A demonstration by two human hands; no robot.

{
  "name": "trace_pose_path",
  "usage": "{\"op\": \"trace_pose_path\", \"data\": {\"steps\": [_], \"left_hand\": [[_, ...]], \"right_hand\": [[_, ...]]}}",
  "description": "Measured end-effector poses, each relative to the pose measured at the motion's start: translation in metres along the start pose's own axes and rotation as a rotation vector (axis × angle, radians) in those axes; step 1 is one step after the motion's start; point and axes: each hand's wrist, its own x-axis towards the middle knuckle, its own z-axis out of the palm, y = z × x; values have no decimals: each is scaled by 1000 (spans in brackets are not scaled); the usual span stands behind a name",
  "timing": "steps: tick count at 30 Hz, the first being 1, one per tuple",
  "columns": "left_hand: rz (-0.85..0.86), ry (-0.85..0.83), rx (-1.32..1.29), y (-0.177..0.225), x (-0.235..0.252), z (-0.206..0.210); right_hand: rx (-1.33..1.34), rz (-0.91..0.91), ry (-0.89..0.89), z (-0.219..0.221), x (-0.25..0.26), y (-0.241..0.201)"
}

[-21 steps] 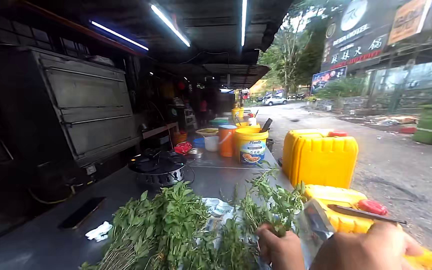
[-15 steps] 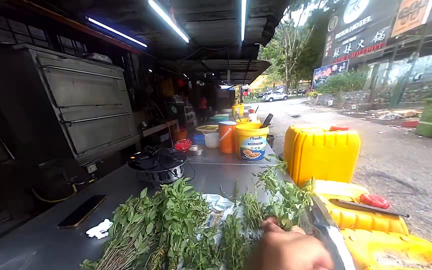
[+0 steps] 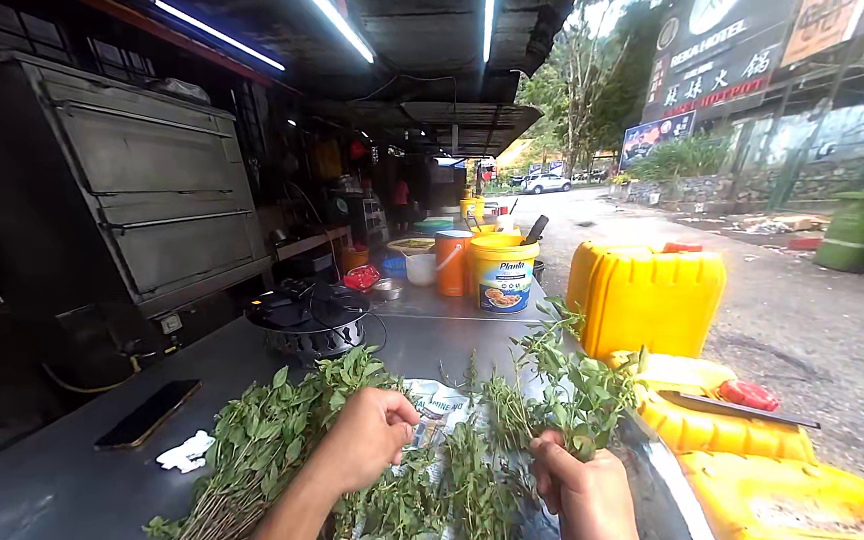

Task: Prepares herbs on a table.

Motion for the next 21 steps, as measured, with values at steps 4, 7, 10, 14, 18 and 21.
{"op": "trace_pose_path", "data": {"steps": [4, 7, 10, 14, 18, 21], "left_hand": [[-66, -73, 337, -7, 11, 31], [-142, -57, 547, -20, 17, 52], [-201, -91, 696, -28, 16, 62], [-39, -46, 569, -32, 16, 61], [89, 62, 9, -44, 11, 50], [128, 21, -440, -45, 6, 47]], "right_hand": [[-2, -6, -1, -1, 0, 0], [-16, -2, 3, -1, -1, 0], [-24, 8, 5, 2, -4, 0], [-18, -22, 18, -2, -2, 1], [-9, -29, 20, -1, -3, -1], [-18, -39, -8, 0, -4, -1]]}}
